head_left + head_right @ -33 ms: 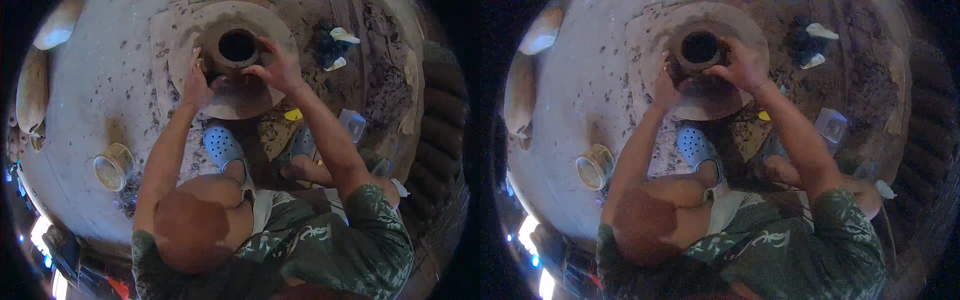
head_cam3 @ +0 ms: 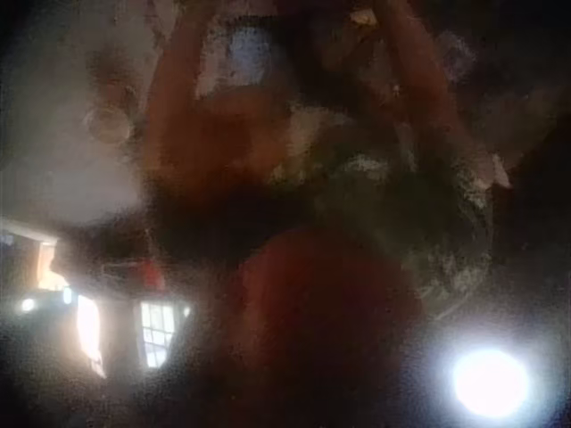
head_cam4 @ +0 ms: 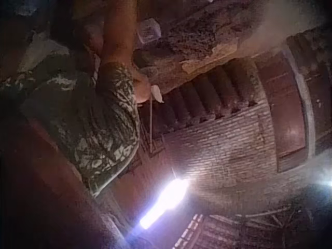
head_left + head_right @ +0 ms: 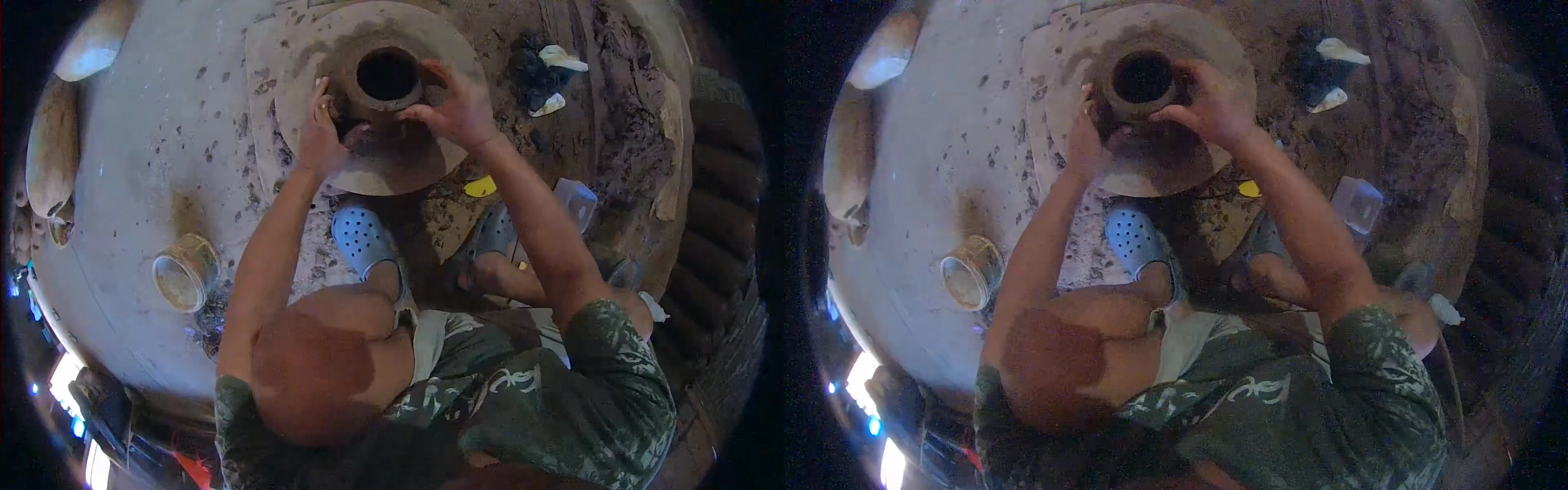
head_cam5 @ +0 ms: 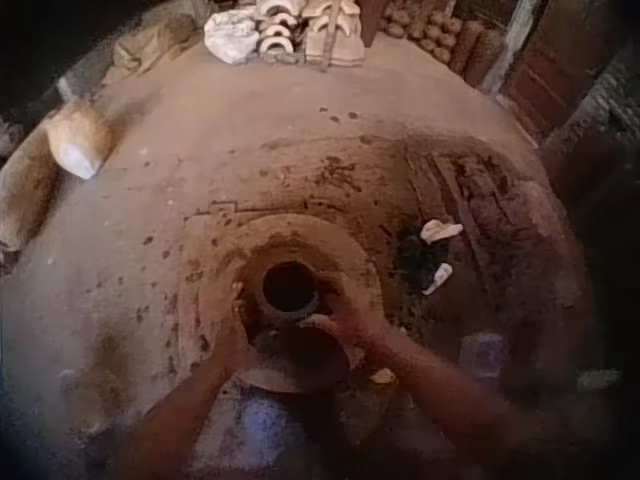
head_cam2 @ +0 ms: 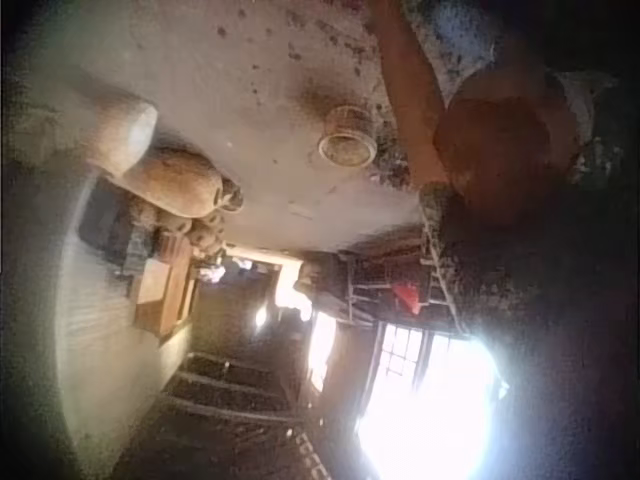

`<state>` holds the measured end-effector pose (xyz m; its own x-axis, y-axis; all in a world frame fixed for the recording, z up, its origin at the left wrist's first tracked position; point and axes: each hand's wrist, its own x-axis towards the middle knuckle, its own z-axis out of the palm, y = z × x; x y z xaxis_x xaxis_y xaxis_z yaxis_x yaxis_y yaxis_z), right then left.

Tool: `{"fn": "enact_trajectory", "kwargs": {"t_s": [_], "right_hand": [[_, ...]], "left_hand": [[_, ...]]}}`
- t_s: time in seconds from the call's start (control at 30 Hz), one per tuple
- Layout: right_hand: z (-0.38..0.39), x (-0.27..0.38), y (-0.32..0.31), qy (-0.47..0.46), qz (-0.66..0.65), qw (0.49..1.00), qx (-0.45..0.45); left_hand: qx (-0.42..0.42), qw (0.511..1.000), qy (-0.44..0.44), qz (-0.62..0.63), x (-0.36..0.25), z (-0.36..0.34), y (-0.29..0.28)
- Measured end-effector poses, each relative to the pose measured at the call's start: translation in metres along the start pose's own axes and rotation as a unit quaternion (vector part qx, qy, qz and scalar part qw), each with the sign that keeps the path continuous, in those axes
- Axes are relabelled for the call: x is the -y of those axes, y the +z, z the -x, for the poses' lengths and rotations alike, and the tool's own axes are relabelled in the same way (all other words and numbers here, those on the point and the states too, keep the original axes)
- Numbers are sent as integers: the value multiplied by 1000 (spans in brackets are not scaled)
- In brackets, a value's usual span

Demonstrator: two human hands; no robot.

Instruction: The person shapes a clay vessel on a pottery wheel by hand, using their fingers to smooth the internal and external walls while the wheel rotates.

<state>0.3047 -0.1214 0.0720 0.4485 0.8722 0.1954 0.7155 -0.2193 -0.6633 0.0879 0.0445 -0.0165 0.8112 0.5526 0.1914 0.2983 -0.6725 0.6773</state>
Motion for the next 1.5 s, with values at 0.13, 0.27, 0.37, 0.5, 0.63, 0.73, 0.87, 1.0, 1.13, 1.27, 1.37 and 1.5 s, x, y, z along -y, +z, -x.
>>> {"fn": "enact_trajectory", "kwargs": {"t_s": [0.13, 0.27, 0.37, 0.5, 0.63, 0.73, 0.87, 1.0, 1.13, 1.27, 1.37, 1.5], "right_hand": [[-7, 2, 0, 26, 60, 998, 20], [6, -30, 21, 57, 94, 993, 30], [10, -20, 21, 46, 114, 992, 39], [6, 7, 16, 74, 51, 995, 47], [8, -1, 20, 59, 88, 994, 40], [17, -9, 30, 42, 137, 990, 18], [16, -3, 28, 19, 91, 996, -4], [13, 17, 25, 104, 30, 994, 22], [26, -12, 41, 51, 142, 989, -12], [28, -21, 44, 33, 149, 988, -10], [17, -5, 35, 55, 12, 998, -20], [15, -10, 39, 78, 99, 992, -25]], "left_hand": [[-16, 999, 31, 26, 7, 1, 1], [-9, 1000, 21, 2, 5, 0, 8], [-1, 999, -5, 38, 2, 5, 7], [-20, 999, 23, 27, -1, 4, 6], [12, 1000, -15, 13, -21, 1, -3], [-19, 1000, -13, -1, -24, 6, 4], [-17, 999, -48, 13, -31, 13, 8], [-33, 998, -46, -2, -34, 21, 11], [-67, 997, -39, 15, -42, 18, 20], [-83, 996, -32, -32, -44, 26, 29], [-84, 994, -48, -49, -49, 32, 34], [-87, 993, -45, -68, -55, 28, 36]]}}
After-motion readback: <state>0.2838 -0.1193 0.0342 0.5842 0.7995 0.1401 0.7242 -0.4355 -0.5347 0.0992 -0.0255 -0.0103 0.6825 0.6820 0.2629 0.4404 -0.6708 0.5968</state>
